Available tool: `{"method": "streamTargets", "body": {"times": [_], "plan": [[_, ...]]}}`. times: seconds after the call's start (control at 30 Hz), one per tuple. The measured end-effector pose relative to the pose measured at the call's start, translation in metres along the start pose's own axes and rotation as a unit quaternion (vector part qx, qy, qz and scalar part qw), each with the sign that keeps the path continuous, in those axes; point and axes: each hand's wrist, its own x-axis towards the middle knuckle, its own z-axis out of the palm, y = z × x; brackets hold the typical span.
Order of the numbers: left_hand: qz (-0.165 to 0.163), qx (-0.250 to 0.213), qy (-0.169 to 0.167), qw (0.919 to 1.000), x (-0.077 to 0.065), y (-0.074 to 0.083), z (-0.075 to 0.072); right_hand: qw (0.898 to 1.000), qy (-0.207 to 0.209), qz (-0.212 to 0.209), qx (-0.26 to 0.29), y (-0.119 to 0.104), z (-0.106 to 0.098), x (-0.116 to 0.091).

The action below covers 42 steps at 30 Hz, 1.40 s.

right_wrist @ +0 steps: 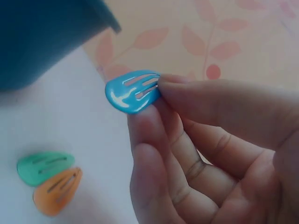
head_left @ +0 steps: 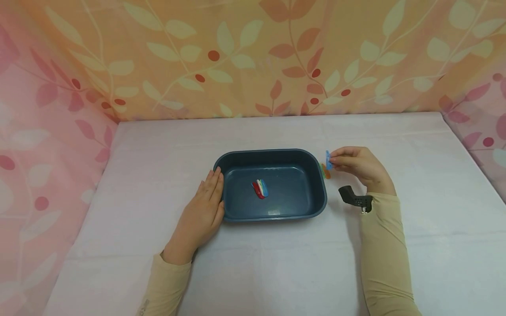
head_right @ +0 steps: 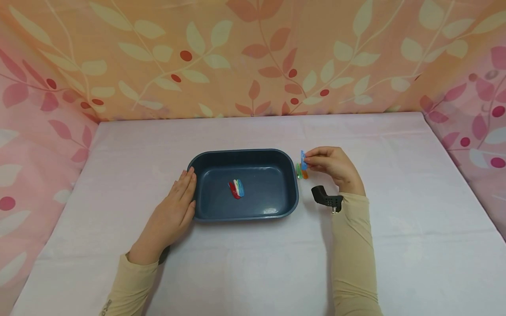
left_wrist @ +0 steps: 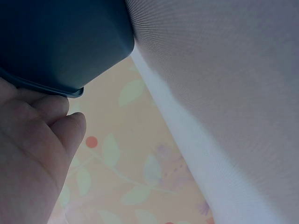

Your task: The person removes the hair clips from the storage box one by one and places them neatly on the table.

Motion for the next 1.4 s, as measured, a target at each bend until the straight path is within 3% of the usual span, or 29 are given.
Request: {"method": "streamTargets", "body": {"times": [0.4,0.67,0.93,1.23,1.4], "plan": [[0.003,0.000,0.004,1.0000,0.000,0.000,-0.001,1.000,0.016,0.023,-0.014,0.014,-0.012,0.002],[0.004,0.001,0.006,1.0000,0.000,0.000,-0.001,0.995,0.036,0.049,-0.078,0.019,-0.017,0.005],[0.003,0.004,0.004,1.0000,0.001,0.001,-0.001,0.982,0.039,0.055,-0.178,0.018,-0.013,0.005],[0.003,0.004,0.002,1.0000,0.000,0.000,-0.001,0.981,0.035,0.047,-0.186,0.016,-0.011,0.004],[0.001,0.004,-0.001,1.0000,0.001,0.000,0.000,0.973,0.040,0.057,-0.220,0.016,-0.011,0.004]]}}
